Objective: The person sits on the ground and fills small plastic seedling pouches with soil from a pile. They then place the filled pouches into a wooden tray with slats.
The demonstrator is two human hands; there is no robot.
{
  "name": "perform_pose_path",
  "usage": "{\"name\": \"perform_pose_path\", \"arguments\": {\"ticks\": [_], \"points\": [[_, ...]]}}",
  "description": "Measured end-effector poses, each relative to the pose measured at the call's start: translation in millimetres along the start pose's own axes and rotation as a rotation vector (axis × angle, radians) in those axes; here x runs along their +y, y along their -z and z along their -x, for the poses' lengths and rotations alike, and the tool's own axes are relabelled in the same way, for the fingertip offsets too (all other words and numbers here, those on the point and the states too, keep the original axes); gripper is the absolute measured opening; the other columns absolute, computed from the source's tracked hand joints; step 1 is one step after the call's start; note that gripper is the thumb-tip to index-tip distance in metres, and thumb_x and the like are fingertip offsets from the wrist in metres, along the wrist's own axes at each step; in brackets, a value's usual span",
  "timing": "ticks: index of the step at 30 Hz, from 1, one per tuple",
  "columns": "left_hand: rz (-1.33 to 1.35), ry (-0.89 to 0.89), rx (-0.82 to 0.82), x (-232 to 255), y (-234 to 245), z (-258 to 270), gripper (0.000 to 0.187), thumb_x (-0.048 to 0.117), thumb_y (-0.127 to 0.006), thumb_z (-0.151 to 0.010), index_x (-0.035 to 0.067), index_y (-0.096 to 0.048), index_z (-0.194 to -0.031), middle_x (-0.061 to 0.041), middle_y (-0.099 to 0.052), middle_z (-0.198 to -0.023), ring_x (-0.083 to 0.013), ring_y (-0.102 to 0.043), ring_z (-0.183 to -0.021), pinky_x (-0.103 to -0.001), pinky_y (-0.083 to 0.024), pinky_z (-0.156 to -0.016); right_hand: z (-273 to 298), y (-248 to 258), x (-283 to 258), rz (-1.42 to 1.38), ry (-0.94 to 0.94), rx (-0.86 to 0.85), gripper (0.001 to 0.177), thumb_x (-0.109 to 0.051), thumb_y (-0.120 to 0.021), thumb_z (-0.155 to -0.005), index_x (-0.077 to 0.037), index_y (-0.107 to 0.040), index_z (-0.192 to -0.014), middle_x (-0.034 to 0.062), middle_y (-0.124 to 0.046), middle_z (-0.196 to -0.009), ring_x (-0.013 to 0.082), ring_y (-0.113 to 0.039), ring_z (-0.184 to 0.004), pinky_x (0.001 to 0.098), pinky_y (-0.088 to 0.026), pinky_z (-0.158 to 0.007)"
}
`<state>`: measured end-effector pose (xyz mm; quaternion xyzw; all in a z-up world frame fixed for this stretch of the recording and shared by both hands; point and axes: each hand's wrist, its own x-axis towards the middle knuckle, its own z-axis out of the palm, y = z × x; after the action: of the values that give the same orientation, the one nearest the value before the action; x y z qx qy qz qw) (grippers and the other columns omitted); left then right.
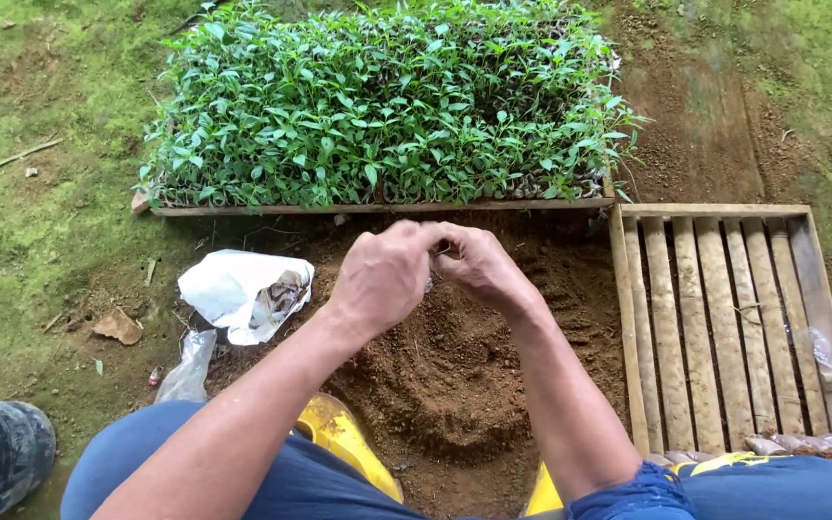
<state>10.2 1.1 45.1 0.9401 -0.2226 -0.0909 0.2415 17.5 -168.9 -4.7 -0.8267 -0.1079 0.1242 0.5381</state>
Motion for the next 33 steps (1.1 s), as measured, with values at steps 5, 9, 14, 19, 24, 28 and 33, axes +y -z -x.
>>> {"name": "perform_pose_path", "arguments": {"ticks": [5, 9, 14, 19, 24, 28, 33], "points": [[0.566, 0.269, 0.127, -14.3, 1.5, 2.5, 0.055, -0.009, -0.054, -0.083, -0.001, -0.054, -0.138, -0.028, -0.064, -0.123, -0.0309, -0.068, -0.102, -0.044, -0.057, -0.089, 7.7, 7.9, -16.3, -0.113, -0.010, 0.025, 0.032, -0.009, -0.075, -0.090, -0.008, -0.073, -0.121, 0.0160, -0.078, -0.110, 0.0282, -0.070, -0.105, 0.0480, -0.053, -0.099], [1.097, 0.442, 0.010, -48.5, -39.5, -5.4, 0.070, -0.013, -0.071, -0.066, 0.001, -0.055, -0.134, -0.013, -0.069, -0.105, -0.0190, -0.067, -0.093, -0.033, -0.059, -0.081, 7.2, 7.3, -20.6, -0.074, 0.030, 0.020, 0.022, -0.011, -0.075, -0.089, -0.009, -0.075, -0.111, 0.0148, -0.076, -0.108, 0.0311, -0.068, -0.107, 0.0489, -0.049, -0.101], [1.337, 0.434, -0.036, -43.9, -38.5, -6.8, 0.066, -0.008, -0.086, -0.067, 0.000, -0.059, -0.127, -0.011, -0.075, -0.090, -0.0157, -0.071, -0.081, -0.029, -0.063, -0.075, 4.5, 7.6, -10.9, 0.022, 0.180, 0.039, 0.020, -0.012, -0.077, -0.088, -0.009, -0.074, -0.107, 0.0162, -0.070, -0.119, 0.0389, -0.062, -0.121, 0.0534, -0.045, -0.108], [1.438, 0.385, -0.071, -46.4, -46.5, -15.7, 0.046, -0.009, -0.084, -0.071, 0.002, -0.070, -0.113, -0.012, -0.076, -0.083, -0.0191, -0.075, -0.074, -0.030, -0.064, -0.071, 10.3, 15.8, -26.3, -0.022, 0.169, -0.045, 0.021, -0.018, -0.074, -0.092, -0.006, -0.072, -0.110, 0.0175, -0.058, -0.141, 0.0429, -0.050, -0.133, 0.0603, -0.035, -0.114], [1.429, 0.357, -0.049, -31.0, -22.1, -11.9, 0.047, -0.004, -0.087, -0.072, 0.004, -0.072, -0.117, -0.015, -0.077, -0.087, -0.0221, -0.076, -0.074, -0.031, -0.066, -0.071, 15.1, 29.1, -48.1, -0.221, 0.131, -0.120, 0.034, -0.013, -0.071, -0.091, -0.004, -0.067, -0.124, 0.0222, -0.050, -0.148, 0.0454, -0.045, -0.138, 0.0640, -0.036, -0.114], [1.373, 0.343, -0.008, -28.4, -16.3, -13.9, 0.045, -0.004, -0.089, -0.070, 0.002, -0.075, -0.112, -0.017, -0.078, -0.091, -0.0215, -0.076, -0.077, -0.031, -0.066, -0.074, 23.2, 40.1, -56.7, -0.272, 0.189, -0.109, 0.045, -0.001, -0.060, -0.086, -0.007, -0.064, -0.130, 0.0235, -0.049, -0.149, 0.0464, -0.038, -0.142, 0.0726, -0.023, -0.113], [1.356, 0.334, 0.004, -30.1, -19.7, -16.5, 0.044, -0.010, -0.084, -0.072, 0.002, -0.073, -0.113, -0.013, -0.077, -0.090, -0.0182, -0.075, -0.079, -0.026, -0.064, -0.075, 18.7, 40.2, -49.4, -0.001, 0.225, -0.041, 0.052, 0.011, -0.049, -0.082, -0.013, -0.072, -0.123, 0.0178, -0.050, -0.150, 0.0419, -0.039, -0.145, 0.0618, -0.029, -0.117]]}}
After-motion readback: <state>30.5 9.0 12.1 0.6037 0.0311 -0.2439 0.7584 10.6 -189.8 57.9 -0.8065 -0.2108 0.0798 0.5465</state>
